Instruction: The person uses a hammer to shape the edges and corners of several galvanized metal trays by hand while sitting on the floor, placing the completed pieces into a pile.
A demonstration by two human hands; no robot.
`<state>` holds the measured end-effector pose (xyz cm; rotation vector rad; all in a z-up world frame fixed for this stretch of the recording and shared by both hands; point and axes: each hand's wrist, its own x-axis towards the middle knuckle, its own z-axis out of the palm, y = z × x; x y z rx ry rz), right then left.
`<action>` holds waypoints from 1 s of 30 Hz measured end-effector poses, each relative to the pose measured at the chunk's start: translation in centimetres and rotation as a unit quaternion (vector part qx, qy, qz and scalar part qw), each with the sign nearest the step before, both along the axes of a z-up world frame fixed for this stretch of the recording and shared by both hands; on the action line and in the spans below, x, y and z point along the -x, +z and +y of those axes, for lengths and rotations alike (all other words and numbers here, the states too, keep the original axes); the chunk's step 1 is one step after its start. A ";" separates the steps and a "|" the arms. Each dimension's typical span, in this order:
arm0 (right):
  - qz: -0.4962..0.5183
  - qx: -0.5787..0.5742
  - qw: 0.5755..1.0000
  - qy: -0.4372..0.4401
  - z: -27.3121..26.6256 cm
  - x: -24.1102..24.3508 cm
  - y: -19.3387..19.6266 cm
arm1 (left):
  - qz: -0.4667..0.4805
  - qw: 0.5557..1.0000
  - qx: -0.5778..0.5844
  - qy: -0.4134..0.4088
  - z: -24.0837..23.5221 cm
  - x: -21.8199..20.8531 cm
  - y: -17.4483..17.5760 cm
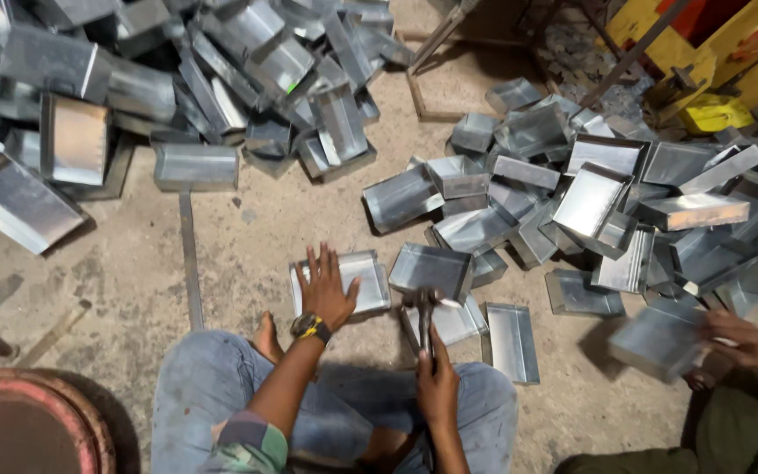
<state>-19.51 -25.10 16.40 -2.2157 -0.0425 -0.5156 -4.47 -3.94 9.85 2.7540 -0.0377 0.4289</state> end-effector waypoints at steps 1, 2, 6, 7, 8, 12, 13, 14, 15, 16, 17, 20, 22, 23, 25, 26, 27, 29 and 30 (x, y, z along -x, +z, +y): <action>0.111 -0.030 0.992 -0.047 0.3 -0.1 1.3 | 0.041 0.999 -0.004 -0.007 -0.1 -0.6 -0.2; 0.221 -0.058 0.969 -0.092 0.7 0.0 2.5 | 0.081 0.997 -0.008 -0.015 -0.5 -0.9 -0.5; 0.023 -0.067 0.995 -0.067 2.2 -1.4 5.7 | 0.045 0.999 -0.007 -0.010 -1.9 -4.1 -0.2; -0.062 -0.044 0.996 -0.044 2.5 -1.6 5.8 | 0.058 0.998 -0.006 -0.010 -2.1 -4.2 -0.3; -0.146 -0.020 0.989 -0.019 2.7 -1.7 5.5 | 0.070 0.997 -0.006 -0.009 -2.4 -4.1 -0.5; 0.023 0.014 0.998 -0.064 3.6 -3.3 3.5 | 0.067 0.998 -0.004 -0.012 -1.8 -3.9 -0.4; 0.158 0.018 0.984 -0.082 3.3 -4.0 3.1 | 0.079 0.997 0.007 -0.012 -2.0 -4.3 -0.2; 0.290 0.022 0.952 -0.098 2.9 -4.7 3.0 | 0.091 0.996 0.018 -0.012 -2.2 -4.8 0.0; 0.225 0.010 0.969 -0.100 2.5 -4.4 2.8 | 0.089 0.996 0.009 -0.020 -2.4 -4.2 -0.2; 0.160 -0.001 0.982 -0.101 2.0 -3.9 2.9 | 0.086 0.996 0.000 -0.029 -2.6 -3.8 -0.3; 0.090 -0.012 0.991 -0.097 1.4 -3.9 3.3 | 0.080 0.996 -0.008 -0.033 -2.8 -3.6 -0.2; 0.162 -0.100 0.971 -0.143 0.5 -2.4 5.0 | 0.109 0.993 -0.014 -0.031 -3.0 -2.1 0.2; 0.038 -0.099 0.990 -0.094 1.1 -2.5 6.1 | 0.139 0.990 -0.015 -0.036 -2.3 -1.6 0.9; -0.021 -0.098 0.992 -0.072 1.5 -2.3 6.4 | 0.156 0.987 -0.016 -0.041 -2.3 -0.8 1.0; -0.050 -0.086 0.994 -0.050 2.4 -2.9 6.1 | 0.135 0.990 -0.019 -0.042 -2.0 0.7 0.7; -0.062 -0.079 0.994 -0.038 2.8 -3.1 5.6 | 0.127 0.991 -0.019 -0.042 -2.1 1.6 0.2; 0.035 -0.048 0.997 -0.053 3.2 -3.5 4.9 | 0.115 0.993 -0.013 -0.037 -2.2 2.2 -0.2; 0.222 0.015 0.972 -0.080 3.6 -4.6 3.2 | 0.087 0.996 -0.002 -0.027 -2.7 2.9 -1.1; 0.196 0.005 0.977 -0.081 3.5 -4.8 2.4 | 0.096 0.995 -0.003 -0.023 -3.0 2.9 -1.5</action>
